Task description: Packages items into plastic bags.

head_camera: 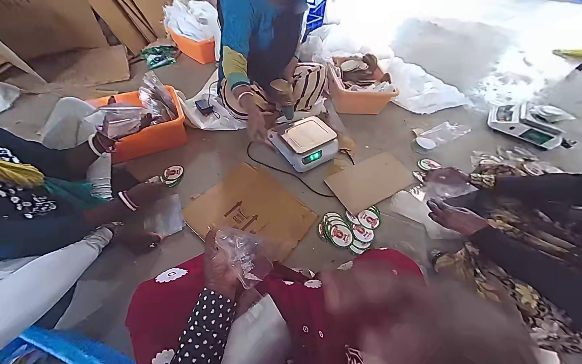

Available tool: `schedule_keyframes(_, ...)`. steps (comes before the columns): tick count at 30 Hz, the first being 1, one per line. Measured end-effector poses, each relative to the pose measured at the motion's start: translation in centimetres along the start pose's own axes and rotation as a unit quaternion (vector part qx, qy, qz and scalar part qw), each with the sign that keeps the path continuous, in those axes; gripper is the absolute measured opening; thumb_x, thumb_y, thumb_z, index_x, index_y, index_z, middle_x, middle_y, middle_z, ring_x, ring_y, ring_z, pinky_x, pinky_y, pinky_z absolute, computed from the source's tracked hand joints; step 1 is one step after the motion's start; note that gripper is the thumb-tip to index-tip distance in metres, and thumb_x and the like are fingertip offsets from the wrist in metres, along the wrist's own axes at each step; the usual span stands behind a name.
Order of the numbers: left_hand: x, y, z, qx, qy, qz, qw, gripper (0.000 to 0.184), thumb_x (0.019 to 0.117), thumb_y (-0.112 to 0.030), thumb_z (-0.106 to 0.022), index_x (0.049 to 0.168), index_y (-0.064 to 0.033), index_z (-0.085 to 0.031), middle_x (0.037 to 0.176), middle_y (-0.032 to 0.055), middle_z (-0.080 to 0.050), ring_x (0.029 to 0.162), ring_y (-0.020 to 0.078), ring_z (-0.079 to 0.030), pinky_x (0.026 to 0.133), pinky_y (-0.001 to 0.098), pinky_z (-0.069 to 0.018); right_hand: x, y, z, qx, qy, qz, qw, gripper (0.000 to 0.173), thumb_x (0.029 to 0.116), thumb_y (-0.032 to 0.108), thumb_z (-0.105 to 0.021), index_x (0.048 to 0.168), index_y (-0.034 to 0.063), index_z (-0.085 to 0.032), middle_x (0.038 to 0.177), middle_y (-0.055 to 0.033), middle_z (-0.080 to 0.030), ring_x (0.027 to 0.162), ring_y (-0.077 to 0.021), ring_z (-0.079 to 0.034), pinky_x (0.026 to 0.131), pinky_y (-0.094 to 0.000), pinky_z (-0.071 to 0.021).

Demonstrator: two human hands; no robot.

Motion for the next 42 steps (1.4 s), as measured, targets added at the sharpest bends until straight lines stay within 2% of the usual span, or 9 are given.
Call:
schedule_keyframes(5,0.4,0.7,1.2,0.021,0.008,0.005,1.000,0.065,0.1031,-0.062,-0.030,0.130,-0.0060,-0.049,0.110,0.0200,-0.067,0.100,0.0351,-0.069,0.080,0.0535,-0.0599,0.0,-20.3,11.2,-0.306,-0.157,-0.325,0.881,0.020,0.0902,0.020,-0.079,0.093,0.0015,-0.070,0.083,-0.0116,-0.070,0.077,-0.0253,-0.066,0.075,-0.0511,-0.0536)
schedule_keyframes(10,0.5,1.1,1.8,0.045,0.000,0.022,0.999,0.066,0.1008,-0.065,-0.035,0.137,-0.0106,-0.045,0.118,0.0192,-0.067,0.104,0.0366,-0.069,0.081,0.0526,-0.0595,-1.5,-29.1,12.7,-0.375,0.063,-0.518,0.766,0.043,0.0862,0.013,-0.079,0.125,-0.0001,-0.066,0.125,-0.0264,-0.065,0.120,-0.0434,-0.060,0.102,-0.0626,-0.0439)
schedule_keyframes(16,1.2,1.2,2.6,0.045,0.010,0.029,0.999,0.070,0.0978,-0.069,-0.038,0.139,-0.0128,-0.045,0.123,0.0187,-0.066,0.110,0.0363,-0.068,0.084,0.0527,-0.0590,-4.5,-35.3,13.6,-0.457,0.091,-0.519,0.716,0.043,0.0834,0.017,-0.079,0.122,0.0020,-0.067,0.125,-0.0285,-0.064,0.121,-0.0491,-0.059,0.097,-0.0685,-0.0460)
schedule_keyframes(18,1.2,1.0,2.1,0.048,0.007,0.032,0.998,0.066,0.0992,-0.067,-0.037,0.137,-0.0129,-0.046,0.120,0.0173,-0.067,0.107,0.0347,-0.069,0.082,0.0515,-0.0594,-9.0,-39.4,13.5,-0.577,-0.066,-0.246,0.776,0.029,0.0835,0.026,-0.070,0.087,-0.0024,-0.074,0.086,-0.0288,-0.070,0.077,-0.0481,-0.067,0.062,-0.0665,-0.0495)
schedule_keyframes(19,1.1,0.9,1.9,0.054,0.014,0.036,0.998,0.065,0.1002,-0.066,-0.034,0.136,-0.0130,-0.045,0.119,0.0159,-0.067,0.107,0.0328,-0.068,0.082,0.0498,-0.0586,-6.5,-36.2,13.4,-0.493,0.027,-0.450,0.744,0.031,0.0975,0.022,-0.063,0.112,-0.0038,-0.070,0.117,-0.0290,-0.067,0.110,-0.0472,-0.065,0.090,-0.0665,-0.0485)
schedule_keyframes(21,1.3,1.1,2.6,0.039,0.024,0.033,0.998,0.065,0.0990,-0.067,-0.038,0.134,-0.0125,-0.049,0.119,0.0174,-0.069,0.108,0.0354,-0.069,0.084,0.0516,-0.0596,-3.8,-34.0,13.4,-0.412,0.063,-0.590,0.692,0.032,0.0974,0.012,-0.061,0.125,-0.0049,-0.065,0.134,-0.0271,-0.062,0.126,-0.0446,-0.058,0.102,-0.0635,-0.0450)
schedule_keyframes(28,1.0,1.1,2.9,0.030,0.041,0.015,0.999,0.061,0.0984,-0.066,-0.044,0.127,-0.0123,-0.054,0.115,0.0161,-0.069,0.105,0.0330,-0.070,0.082,0.0503,-0.0609,-2.4,-31.0,12.3,-0.412,0.077,-0.583,0.696,0.055,0.0810,0.012,-0.079,0.130,-0.0063,-0.060,0.139,-0.0300,-0.056,0.130,-0.0463,-0.053,0.105,-0.0637,-0.0426)
schedule_keyframes(33,0.9,1.2,2.8,0.033,0.022,0.000,0.999,0.059,0.1004,-0.064,-0.040,0.124,-0.0116,-0.054,0.112,0.0147,-0.071,0.103,0.0323,-0.071,0.080,0.0493,-0.0615,-2.0,-30.4,11.9,-0.424,0.122,-0.608,0.660,0.056,0.0858,0.022,-0.079,0.126,-0.0116,-0.059,0.139,-0.0319,-0.054,0.131,-0.0473,-0.052,0.105,-0.0651,-0.0413)
schedule_keyframes(42,1.0,1.0,2.5,0.062,0.031,-0.022,0.997,0.058,0.1047,-0.059,-0.033,0.121,-0.0084,-0.056,0.108,0.0138,-0.072,0.101,0.0300,-0.072,0.080,0.0473,-0.0622,-1.5,-27.5,12.2,-0.369,-0.100,-0.636,0.671,0.039,0.1038,0.019,-0.056,0.135,-0.0029,-0.060,0.144,-0.0229,-0.057,0.135,-0.0357,-0.054,0.111,-0.0521,-0.0406)
Point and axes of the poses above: each hand's wrist, its own x-axis towards the middle knuckle, its own z-axis out of the back of the hand, y = z × x, the point moved 1 cm from there along x, towards the middle knuckle
